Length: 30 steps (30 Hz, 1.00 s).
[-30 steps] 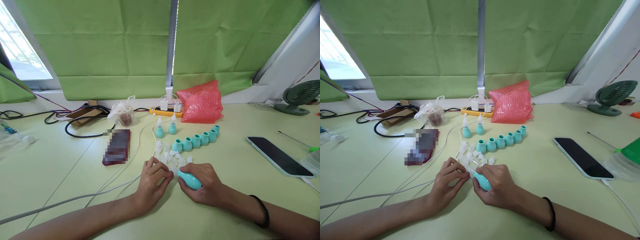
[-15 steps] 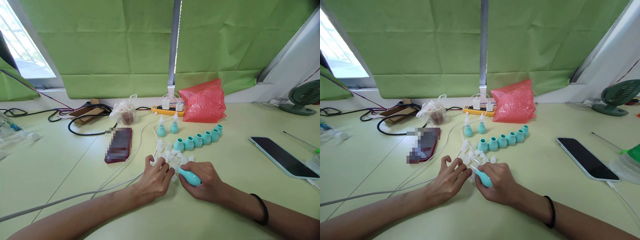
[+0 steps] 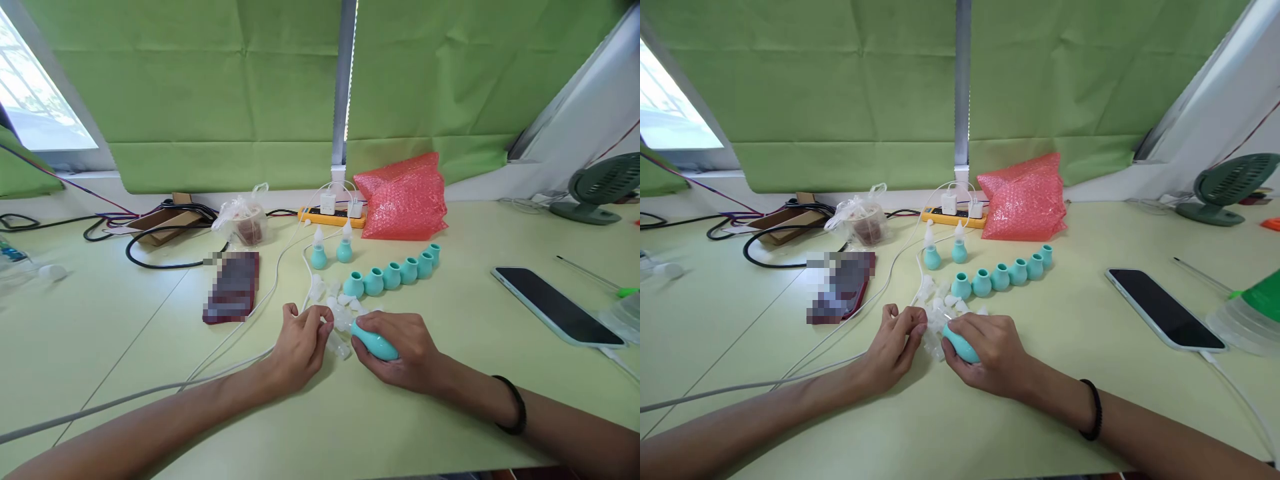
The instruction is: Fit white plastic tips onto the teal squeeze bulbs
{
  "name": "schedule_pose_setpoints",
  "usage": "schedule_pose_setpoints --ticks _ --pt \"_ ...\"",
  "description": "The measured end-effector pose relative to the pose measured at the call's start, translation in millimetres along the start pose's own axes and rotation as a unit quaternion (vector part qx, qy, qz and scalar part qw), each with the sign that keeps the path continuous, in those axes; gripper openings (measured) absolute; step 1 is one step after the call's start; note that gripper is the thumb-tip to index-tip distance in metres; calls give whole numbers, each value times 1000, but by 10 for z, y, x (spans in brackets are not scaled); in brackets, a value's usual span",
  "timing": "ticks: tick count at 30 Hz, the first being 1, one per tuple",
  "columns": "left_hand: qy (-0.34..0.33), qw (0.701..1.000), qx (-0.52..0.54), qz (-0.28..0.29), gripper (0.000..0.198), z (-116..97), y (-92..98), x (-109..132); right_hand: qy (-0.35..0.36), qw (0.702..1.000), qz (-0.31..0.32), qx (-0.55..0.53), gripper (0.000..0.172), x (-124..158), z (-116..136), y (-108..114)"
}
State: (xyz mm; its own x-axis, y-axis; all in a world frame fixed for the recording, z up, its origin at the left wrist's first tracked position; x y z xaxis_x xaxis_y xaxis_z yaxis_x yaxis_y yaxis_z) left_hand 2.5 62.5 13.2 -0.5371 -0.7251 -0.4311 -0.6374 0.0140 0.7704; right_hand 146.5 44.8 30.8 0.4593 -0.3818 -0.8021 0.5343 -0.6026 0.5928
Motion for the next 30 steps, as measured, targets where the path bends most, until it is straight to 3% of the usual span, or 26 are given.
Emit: schedule_pose_setpoints --ticks 10,15,18,21,25,27,30 --pt "44 998 30 16 11 12 4 5 -24 1000 -11 2 22 -17 8 -4" --pt "132 987 69 -56 14 135 44 -10 -24 999 12 -19 17 22 21 -1" --pt "100 992 54 -53 13 119 47 -25 -49 997 21 -56 20 18 46 59" --pt "48 997 40 -37 12 75 35 -41 -84 980 99 -148 27 -17 101 86" --pt "57 998 11 -15 12 110 -16 -66 -104 923 261 -264 24 7 221 3" --pt "46 999 -11 -12 14 123 -38 -71 -101 905 296 -288 23 45 256 -54" --pt "32 999 0 -31 16 143 -40 -61 -75 908 288 -294 22 93 256 -126"
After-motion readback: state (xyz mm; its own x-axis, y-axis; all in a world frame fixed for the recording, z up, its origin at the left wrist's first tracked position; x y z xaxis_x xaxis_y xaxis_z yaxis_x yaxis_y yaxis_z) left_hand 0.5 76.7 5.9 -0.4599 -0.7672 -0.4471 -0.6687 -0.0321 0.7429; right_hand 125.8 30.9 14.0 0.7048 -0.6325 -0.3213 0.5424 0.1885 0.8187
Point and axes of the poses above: each hand's wrist, its own x-axis away from the middle knuckle, its own y-axis out of the back of the hand, z = x × y, the point moved 4 cm from there along -x, towards the middle knuckle, and after that the axes turned 11 degrees about x, right-handed, at the moved point
